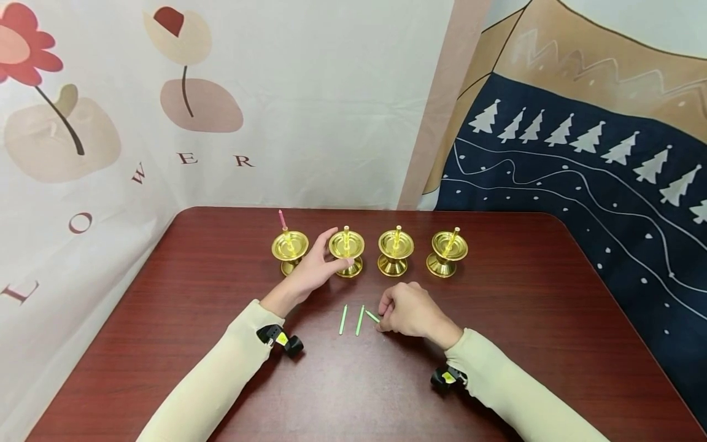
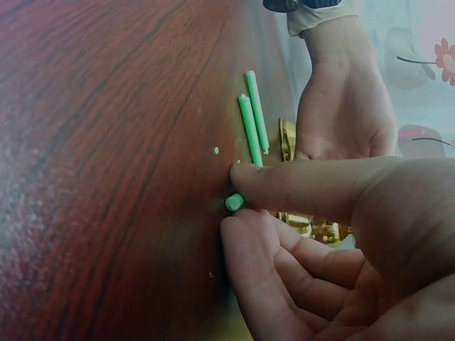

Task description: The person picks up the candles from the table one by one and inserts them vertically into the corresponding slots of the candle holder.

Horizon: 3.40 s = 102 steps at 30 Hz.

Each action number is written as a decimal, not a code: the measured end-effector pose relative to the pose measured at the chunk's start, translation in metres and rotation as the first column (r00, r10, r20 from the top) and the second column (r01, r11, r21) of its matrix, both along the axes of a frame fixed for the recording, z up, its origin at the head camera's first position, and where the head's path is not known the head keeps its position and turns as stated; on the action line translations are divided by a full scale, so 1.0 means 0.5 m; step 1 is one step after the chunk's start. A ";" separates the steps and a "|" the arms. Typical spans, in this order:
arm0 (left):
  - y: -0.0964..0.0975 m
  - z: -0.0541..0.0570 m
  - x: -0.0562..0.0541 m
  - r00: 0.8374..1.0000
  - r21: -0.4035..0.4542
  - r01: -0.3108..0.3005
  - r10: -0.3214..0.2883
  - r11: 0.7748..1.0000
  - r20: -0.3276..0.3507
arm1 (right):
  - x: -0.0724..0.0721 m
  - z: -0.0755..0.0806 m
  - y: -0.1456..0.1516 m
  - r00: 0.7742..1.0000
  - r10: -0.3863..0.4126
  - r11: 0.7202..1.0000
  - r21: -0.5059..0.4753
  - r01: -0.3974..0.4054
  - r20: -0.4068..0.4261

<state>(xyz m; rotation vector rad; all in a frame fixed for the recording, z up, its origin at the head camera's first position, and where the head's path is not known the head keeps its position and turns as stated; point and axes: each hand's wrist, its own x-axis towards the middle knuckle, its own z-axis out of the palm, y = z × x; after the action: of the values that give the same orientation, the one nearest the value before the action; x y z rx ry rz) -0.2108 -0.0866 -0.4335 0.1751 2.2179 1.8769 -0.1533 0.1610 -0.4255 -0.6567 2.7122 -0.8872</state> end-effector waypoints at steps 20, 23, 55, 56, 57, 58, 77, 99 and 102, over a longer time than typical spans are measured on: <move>-0.010 -0.020 -0.007 1.000 0.123 0.020 -0.019 0.992 -0.006 | -0.065 0.014 -0.034 0.995 0.045 0.932 -0.362 -0.009 0.091; -0.009 -0.020 -0.008 1.000 0.133 0.022 -0.021 0.991 -0.009 | -0.075 0.033 -0.050 0.998 0.044 0.903 -0.428 -0.019 0.048; -0.004 -0.014 -0.006 0.999 0.148 0.046 -0.048 0.988 0.007 | -0.167 0.089 -0.120 0.928 -0.250 0.788 -0.615 0.030 -0.276; -0.004 -0.014 -0.006 0.999 0.149 0.047 -0.048 0.988 0.007 | -0.167 0.089 -0.121 0.928 -0.248 0.790 -0.612 0.028 -0.278; -0.004 -0.015 -0.006 0.999 0.150 0.047 -0.048 0.988 0.005 | -0.168 0.089 -0.121 0.928 -0.245 0.793 -0.608 0.025 -0.281; -0.004 -0.015 -0.006 0.999 0.149 0.048 -0.048 0.988 0.002 | -0.168 0.089 -0.122 0.927 -0.243 0.797 -0.603 0.024 -0.285; -0.009 -0.013 -0.008 0.999 0.146 0.048 -0.048 0.988 -0.006 | -0.176 0.106 -0.124 0.796 -0.090 0.948 -0.296 -0.115 -0.598; -0.027 -0.013 -0.004 1.000 0.119 0.000 0.000 0.993 -0.002 | -0.054 0.052 -0.053 0.962 0.076 0.982 -0.147 -0.118 -0.264; -0.034 -0.011 -0.003 1.000 0.124 -0.003 0.002 0.992 0.011 | -0.036 0.026 -0.046 0.961 0.135 0.984 -0.084 -0.159 -0.240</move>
<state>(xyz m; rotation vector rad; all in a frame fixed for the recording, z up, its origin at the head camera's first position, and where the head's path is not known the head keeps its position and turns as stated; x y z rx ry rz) -0.2125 -0.1035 -0.4391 0.1830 2.0963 2.0135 -0.1712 0.1382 -0.4124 -1.0302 2.7857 -0.9728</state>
